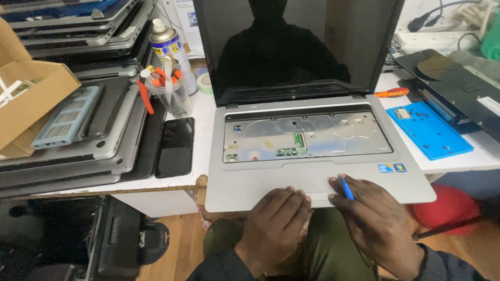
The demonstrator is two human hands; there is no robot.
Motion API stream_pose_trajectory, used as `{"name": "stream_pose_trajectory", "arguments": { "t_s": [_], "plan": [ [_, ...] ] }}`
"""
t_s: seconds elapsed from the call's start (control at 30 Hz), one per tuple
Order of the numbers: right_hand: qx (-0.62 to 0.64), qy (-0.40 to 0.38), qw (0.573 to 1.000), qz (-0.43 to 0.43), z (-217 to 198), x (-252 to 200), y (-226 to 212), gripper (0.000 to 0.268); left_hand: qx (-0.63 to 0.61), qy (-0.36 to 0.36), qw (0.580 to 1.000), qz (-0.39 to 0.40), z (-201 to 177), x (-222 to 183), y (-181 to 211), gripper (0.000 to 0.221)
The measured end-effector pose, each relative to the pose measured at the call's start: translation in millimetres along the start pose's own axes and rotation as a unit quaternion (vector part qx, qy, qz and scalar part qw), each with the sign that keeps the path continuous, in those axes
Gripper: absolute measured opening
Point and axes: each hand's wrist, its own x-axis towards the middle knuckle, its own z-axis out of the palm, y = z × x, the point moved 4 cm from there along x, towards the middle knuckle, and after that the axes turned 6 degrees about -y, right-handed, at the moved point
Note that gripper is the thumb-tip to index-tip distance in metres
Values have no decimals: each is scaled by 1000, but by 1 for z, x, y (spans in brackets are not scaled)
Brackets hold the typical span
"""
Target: Connecting internal ribbon cables for a touchpad during laptop assembly.
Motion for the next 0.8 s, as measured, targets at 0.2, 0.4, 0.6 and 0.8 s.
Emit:
{"name": "stream_pose_trajectory", "arguments": {
  "t_s": [0.2, 0.4, 0.6, 0.8],
  "plan": [
    [-24, 1, 1000, -10, -2, 1, -2, 15, -19, 25, 999, 18, 4, -3, -2, 29],
    [21, -18, 1000, 7, -6, -1, 11, 24, -4, -31, 999, -28, -4, -8, -9, 32],
    [-48, -114, 990, 73, -3, -11, 35, 46, 112, -118, 976, -142, 2, -38, -34, 55],
    [-57, -86, 993, 60, -5, -13, 32, 46, 130, -94, 979, -127, -1, -36, -32, 53]
  ]
}}
